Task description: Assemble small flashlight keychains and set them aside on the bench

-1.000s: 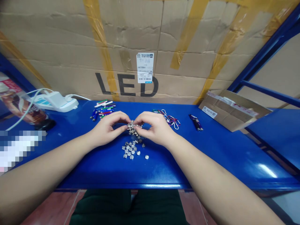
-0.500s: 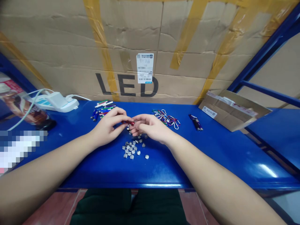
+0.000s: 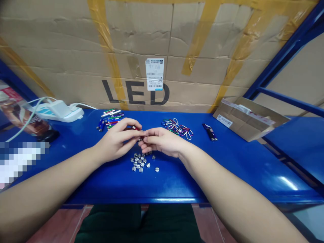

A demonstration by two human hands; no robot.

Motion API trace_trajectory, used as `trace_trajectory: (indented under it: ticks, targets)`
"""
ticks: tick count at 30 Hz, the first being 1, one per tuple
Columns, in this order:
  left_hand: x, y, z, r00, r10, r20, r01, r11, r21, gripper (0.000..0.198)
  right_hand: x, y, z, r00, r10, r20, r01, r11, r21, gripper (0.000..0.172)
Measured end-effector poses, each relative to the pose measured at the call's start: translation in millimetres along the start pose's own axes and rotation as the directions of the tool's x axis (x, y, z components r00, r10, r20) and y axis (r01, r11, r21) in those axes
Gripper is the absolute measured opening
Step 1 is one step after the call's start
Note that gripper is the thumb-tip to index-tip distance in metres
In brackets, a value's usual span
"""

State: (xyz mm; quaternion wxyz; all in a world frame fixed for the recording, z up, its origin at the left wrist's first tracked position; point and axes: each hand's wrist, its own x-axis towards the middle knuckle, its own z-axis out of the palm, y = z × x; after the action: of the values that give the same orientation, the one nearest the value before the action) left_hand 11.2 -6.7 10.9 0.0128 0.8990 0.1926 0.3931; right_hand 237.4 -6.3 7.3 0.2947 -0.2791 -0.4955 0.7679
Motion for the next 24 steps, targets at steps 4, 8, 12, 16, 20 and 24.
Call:
trace_trajectory:
  ticks: [4, 8, 12, 16, 20, 24]
  targets:
    - [1.3, -3.6, -2.4, 0.998, -0.053, -0.025, 0.053, 0.998, -0.019, 0.02, -0.4, -1.9, -1.9, 0.999, 0.01, -0.043, -0.011, 1.0, -0.014, 0.014]
    - [0.7, -6.3, -5.7, 0.995, -0.091, -0.029, 0.09, 0.996, -0.019, 0.015, -1.2, -4.0, -2.3, 0.997, -0.03, -0.069, 0.028, 0.999, -0.025, 0.017]
    - [-0.5, -8.1, -7.1, 0.993, -0.112, -0.047, 0.111, 0.994, -0.017, 0.014, 0.5, -2.9, -3.1, 0.988, -0.091, -0.121, 0.089, 0.996, -0.023, 0.022]
    - [-0.7, -8.9, -7.1, 0.992, -0.115, -0.055, 0.115, 0.993, -0.008, 0.016, 2.8, -0.5, -4.1, 0.984, -0.105, -0.147, 0.105, 0.994, -0.009, 0.018]
    - [-0.3, -8.4, -6.7, 0.993, -0.112, -0.045, 0.111, 0.994, -0.016, 0.018, 2.4, -1.4, -4.4, 0.975, -0.137, -0.174, 0.128, 0.99, -0.063, 0.019]
    - [0.1, -7.5, -6.1, 0.993, -0.118, -0.023, 0.117, 0.992, -0.049, 0.021, 0.0, -4.5, -3.9, 0.963, -0.164, -0.214, 0.154, 0.986, -0.061, 0.027]
